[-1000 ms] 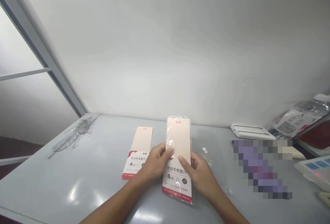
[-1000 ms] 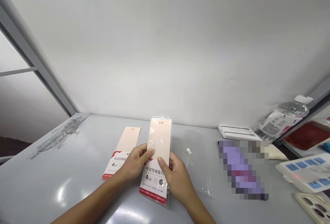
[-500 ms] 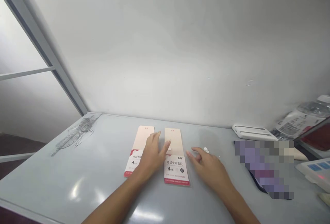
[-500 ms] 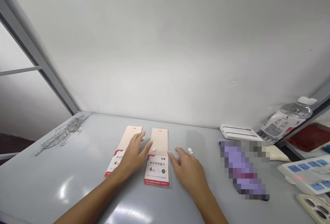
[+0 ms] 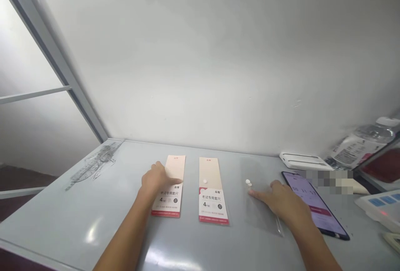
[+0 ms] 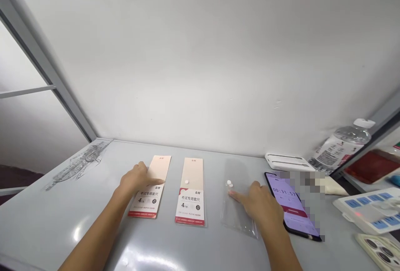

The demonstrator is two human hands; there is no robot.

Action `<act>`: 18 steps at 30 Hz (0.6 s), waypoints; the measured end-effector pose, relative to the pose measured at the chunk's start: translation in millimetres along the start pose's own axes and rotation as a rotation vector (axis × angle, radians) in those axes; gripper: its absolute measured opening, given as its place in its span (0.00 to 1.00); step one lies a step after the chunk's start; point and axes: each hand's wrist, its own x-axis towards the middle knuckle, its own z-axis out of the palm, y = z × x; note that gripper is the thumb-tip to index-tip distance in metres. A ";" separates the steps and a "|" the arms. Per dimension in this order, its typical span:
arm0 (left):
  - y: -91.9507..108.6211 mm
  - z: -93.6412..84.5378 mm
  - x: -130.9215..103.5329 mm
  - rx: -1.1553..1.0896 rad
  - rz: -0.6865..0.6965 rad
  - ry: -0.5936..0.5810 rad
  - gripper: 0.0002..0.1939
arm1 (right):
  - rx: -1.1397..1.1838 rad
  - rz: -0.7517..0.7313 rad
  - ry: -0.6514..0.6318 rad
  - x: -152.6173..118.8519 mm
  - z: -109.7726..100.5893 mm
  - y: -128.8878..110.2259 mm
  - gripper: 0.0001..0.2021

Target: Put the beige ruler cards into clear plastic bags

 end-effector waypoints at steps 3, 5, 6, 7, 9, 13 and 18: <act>-1.2 -1.4 -0.1 -0.052 -0.008 -0.018 0.34 | 0.045 0.031 -0.026 1.6 -1.8 0.4 0.25; -2.5 -1.5 0.9 -0.078 -0.010 -0.022 0.32 | 0.066 0.031 -0.009 3.4 -1.6 1.9 0.22; -3.3 -1.4 1.5 -0.082 -0.008 -0.013 0.31 | 0.074 0.023 0.002 4.3 -1.1 2.9 0.21; -4.0 -1.2 2.1 -0.081 -0.004 0.001 0.30 | 0.079 0.015 0.013 5.1 -0.5 3.8 0.20; -5.2 -0.8 3.2 -0.081 0.013 0.028 0.27 | 0.080 0.007 0.024 6.1 0.8 5.1 0.18; -7.4 0.5 5.8 -0.090 0.075 0.093 0.20 | 0.053 -0.017 0.055 5.7 2.1 6.4 0.14; -8.7 -1.8 9.2 -0.109 0.089 0.181 0.12 | 0.007 -0.063 0.155 4.9 -2.6 6.5 0.13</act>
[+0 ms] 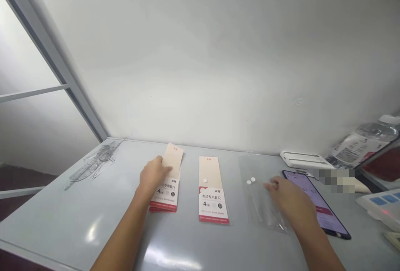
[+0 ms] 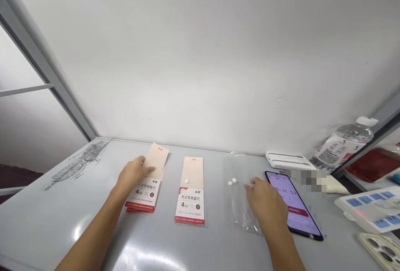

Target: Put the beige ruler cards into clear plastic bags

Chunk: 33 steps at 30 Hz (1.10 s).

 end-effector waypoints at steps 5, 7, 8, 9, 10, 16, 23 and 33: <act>18.6 -9.2 -13.9 -0.601 0.155 -0.132 0.17 | 0.471 -0.008 -0.012 -6.0 -11.7 -15.4 0.13; 33.0 -8.3 -27.6 -0.867 0.185 -0.299 0.21 | 0.705 0.008 -0.033 -14.7 -13.5 -28.3 0.16; 40.6 -5.8 -35.7 -0.963 0.216 -0.379 0.22 | 0.771 0.000 -0.030 -20.2 -13.3 -35.5 0.17; 48.0 -1.9 -44.4 -1.033 0.245 -0.446 0.21 | 0.850 -0.027 -0.027 -26.2 -12.4 -42.7 0.19; 54.6 3.0 -53.3 -1.067 0.271 -0.517 0.21 | 0.909 -0.057 -0.030 -32.3 -11.0 -49.4 0.21; 69.0 34.8 -88.2 -1.042 0.320 -0.644 0.20 | 0.942 -0.168 -0.101 -55.9 -7.1 -67.3 0.24; 61.8 35.8 -79.3 -0.940 0.248 -0.466 0.23 | 0.993 -0.236 -0.075 -60.9 -6.4 -67.4 0.23; 66.5 24.3 -72.3 -1.127 0.250 -0.457 0.23 | 1.400 -0.103 -0.366 -57.7 -9.9 -69.0 0.26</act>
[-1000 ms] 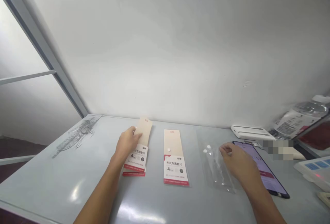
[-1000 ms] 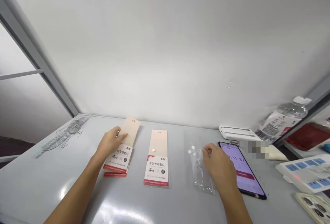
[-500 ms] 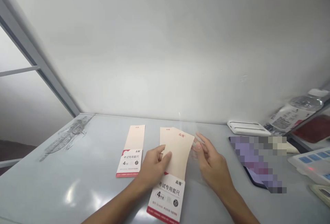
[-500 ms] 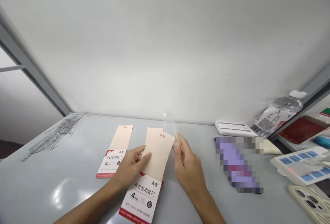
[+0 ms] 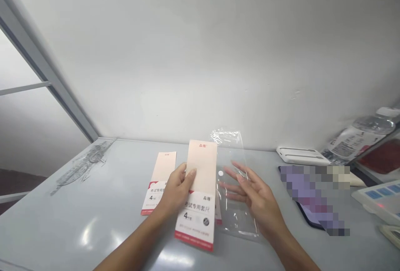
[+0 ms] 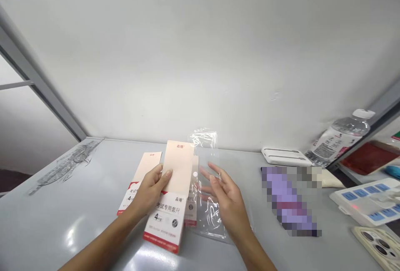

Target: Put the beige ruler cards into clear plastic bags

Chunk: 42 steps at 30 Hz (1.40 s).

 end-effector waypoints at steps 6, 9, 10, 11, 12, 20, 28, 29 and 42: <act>0.6 0.9 -0.8 0.039 -0.018 -0.066 0.21 | 0.140 0.095 -0.049 5.6 -7.6 0.8 0.24; -0.5 -0.1 -0.7 0.198 0.077 0.043 0.17 | 0.176 0.146 -0.110 5.7 -6.5 -0.3 0.24; -0.9 -1.0 -0.4 0.278 0.116 0.101 0.16 | 0.183 0.162 -0.122 5.4 -5.8 -0.5 0.24; -1.1 -1.9 0.0 0.358 0.152 0.163 0.16 | 0.184 0.176 -0.128 5.0 -5.1 -0.4 0.24; -1.3 -2.8 0.4 0.427 0.182 0.216 0.15 | 0.178 0.189 -0.131 4.4 -4.4 0.0 0.24; -1.1 -6.2 2.6 0.486 0.202 0.233 0.15 | 0.091 0.201 -0.129 3.4 2.7 7.1 0.22; 0.7 -6.1 2.3 0.461 0.204 0.207 0.16 | 0.128 0.207 -0.148 4.4 1.2 5.4 0.21; 0.5 -5.9 2.3 0.471 0.205 0.214 0.16 | 0.135 0.215 -0.158 4.0 1.2 5.6 0.21; 0.1 -9.0 4.4 0.420 0.185 0.283 0.16 | 0.120 0.251 -0.273 1.2 -1.2 12.1 0.22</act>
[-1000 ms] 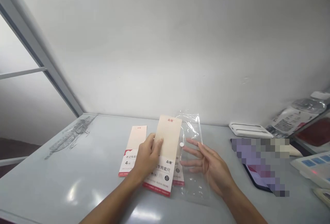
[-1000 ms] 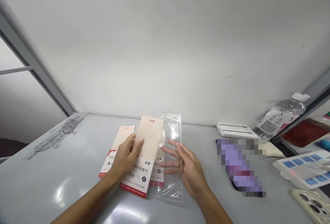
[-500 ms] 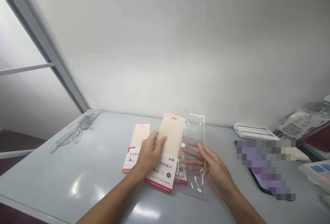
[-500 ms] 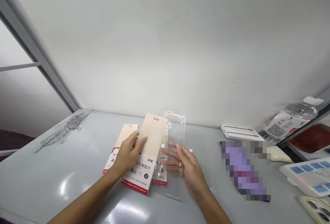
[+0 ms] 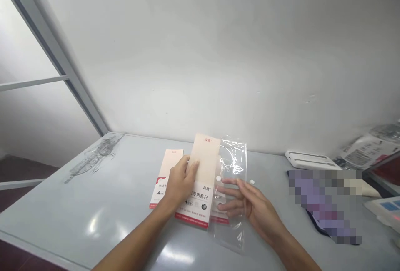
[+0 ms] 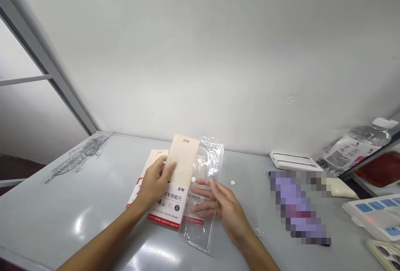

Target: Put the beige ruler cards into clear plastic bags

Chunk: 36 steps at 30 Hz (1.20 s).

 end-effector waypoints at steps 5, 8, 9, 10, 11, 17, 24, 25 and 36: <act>2.7 1.0 -0.8 -0.155 -0.039 -0.060 0.17 | -0.017 -0.004 -0.009 -0.4 2.1 0.4 0.23; 2.4 2.3 -2.0 -0.163 -0.042 -0.055 0.17 | -0.034 0.034 0.012 -0.7 6.6 0.9 0.25; 2.2 3.0 -2.6 -0.163 -0.039 -0.052 0.17 | -0.033 0.046 0.025 -1.1 8.6 1.1 0.25; 2.1 3.9 -3.3 -0.169 -0.036 -0.053 0.17 | -0.028 0.055 0.041 -1.5 10.7 1.3 0.25; 2.0 4.9 -4.2 -0.181 -0.035 -0.059 0.17 | -0.019 0.061 0.053 -1.9 12.9 1.5 0.25; 4.5 11.5 -10.8 -0.233 -0.007 -0.074 0.17 | 0.008 0.036 0.099 -0.9 17.2 5.1 0.26; 7.9 15.5 -14.5 -0.218 0.025 0.021 0.17 | -0.024 -0.003 -0.033 -1.7 16.8 6.3 0.24; 8.5 16.3 -15.0 -0.237 0.020 0.025 0.17 | -0.025 -0.001 -0.027 -2.9 19.6 6.2 0.24; 9.0 18.5 -20.2 -0.483 -0.122 -0.276 0.23 | -0.087 -0.034 -0.085 -6.0 31.6 4.7 0.19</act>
